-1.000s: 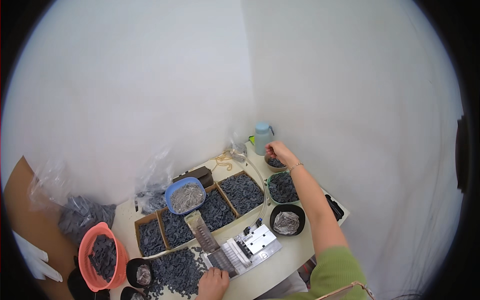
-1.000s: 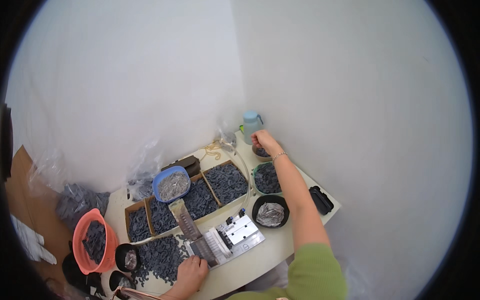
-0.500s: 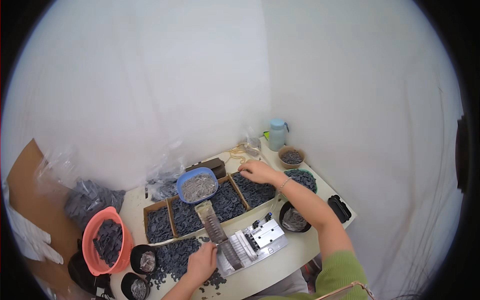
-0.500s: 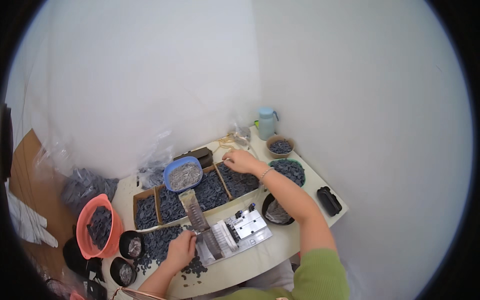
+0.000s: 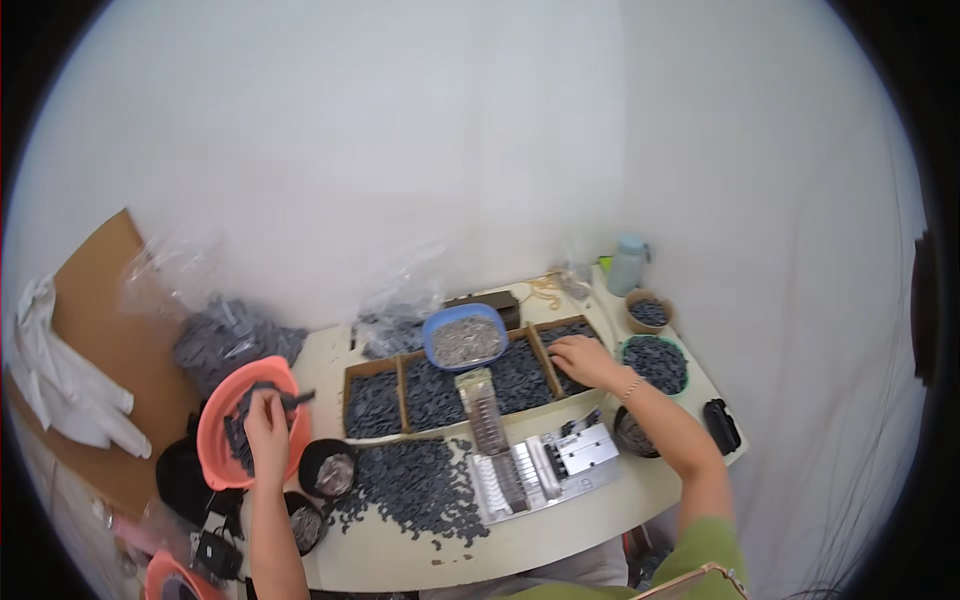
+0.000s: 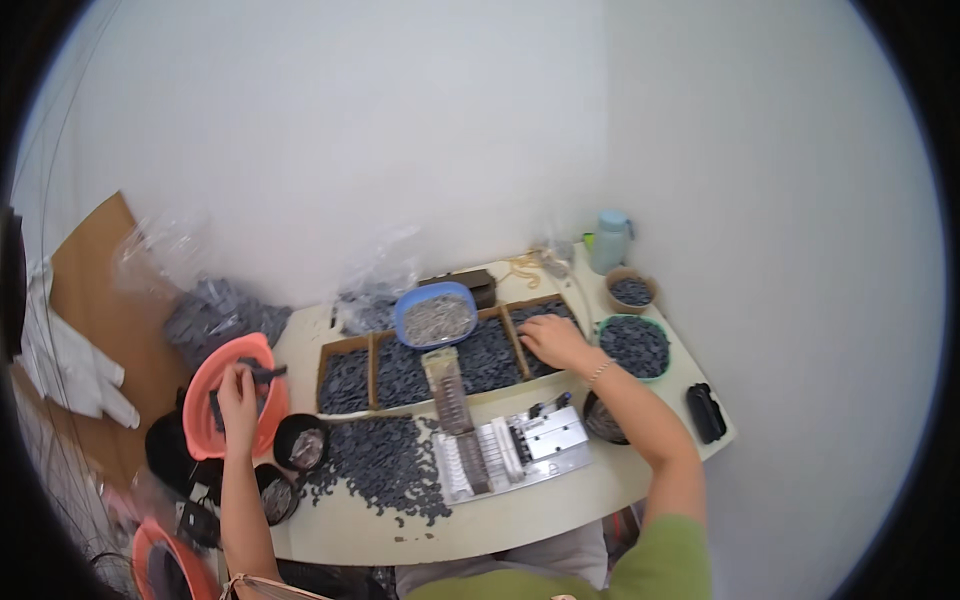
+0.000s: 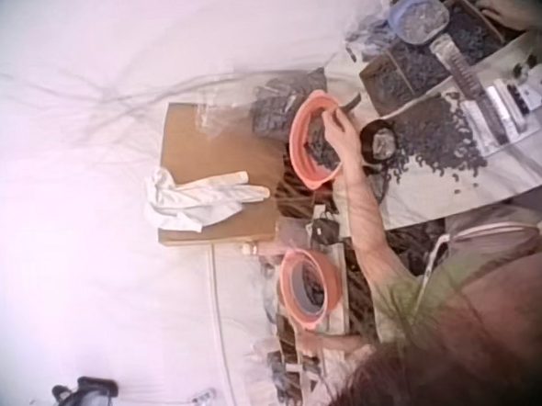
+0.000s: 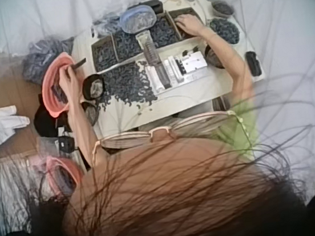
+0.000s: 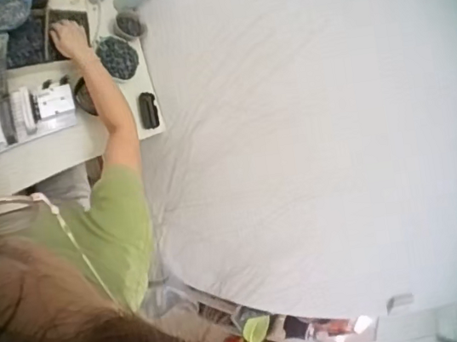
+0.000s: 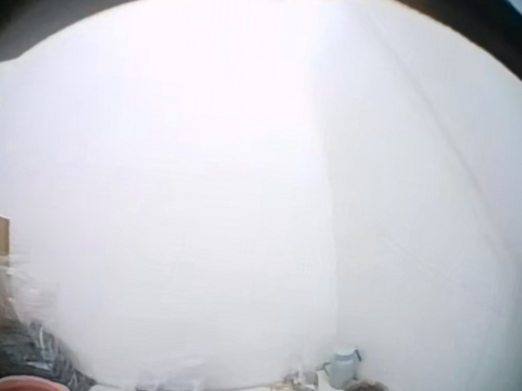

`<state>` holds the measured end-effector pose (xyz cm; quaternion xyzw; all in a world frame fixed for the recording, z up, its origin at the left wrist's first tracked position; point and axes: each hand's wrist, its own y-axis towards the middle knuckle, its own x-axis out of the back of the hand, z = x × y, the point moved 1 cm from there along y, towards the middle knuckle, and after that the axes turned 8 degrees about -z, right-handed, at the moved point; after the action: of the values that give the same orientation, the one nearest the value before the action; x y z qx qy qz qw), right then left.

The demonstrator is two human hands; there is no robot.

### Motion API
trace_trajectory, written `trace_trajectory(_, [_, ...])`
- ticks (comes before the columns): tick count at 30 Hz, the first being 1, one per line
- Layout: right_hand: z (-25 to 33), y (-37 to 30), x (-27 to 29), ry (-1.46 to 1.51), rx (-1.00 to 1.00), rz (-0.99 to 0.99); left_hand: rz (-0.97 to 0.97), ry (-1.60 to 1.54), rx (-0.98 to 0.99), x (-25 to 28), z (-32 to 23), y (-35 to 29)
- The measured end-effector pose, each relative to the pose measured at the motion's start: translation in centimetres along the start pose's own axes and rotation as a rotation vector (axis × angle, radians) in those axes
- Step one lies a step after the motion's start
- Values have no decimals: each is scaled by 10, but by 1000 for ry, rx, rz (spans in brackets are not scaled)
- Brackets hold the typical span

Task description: The person inserts plastic pieces and metal pins into a fixture by hand, presses the fixture mechanism to assemble the components, and handles the finished parts.

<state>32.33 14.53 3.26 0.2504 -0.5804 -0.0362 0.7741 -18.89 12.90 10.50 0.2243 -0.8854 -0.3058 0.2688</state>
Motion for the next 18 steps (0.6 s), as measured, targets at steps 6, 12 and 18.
trace_trajectory(6, [-1, -13, 15, -85, 70, -30, -254, 425, -190, 25, 113, 63])
trace_trajectory(12, [7, -15, 31, -16, 16, -61, 85, 443, -430, -65, 64, 16])
trace_trajectory(18, [45, -18, 41, 373, -77, -223, 597, 566, -406, -131, 21, -38])
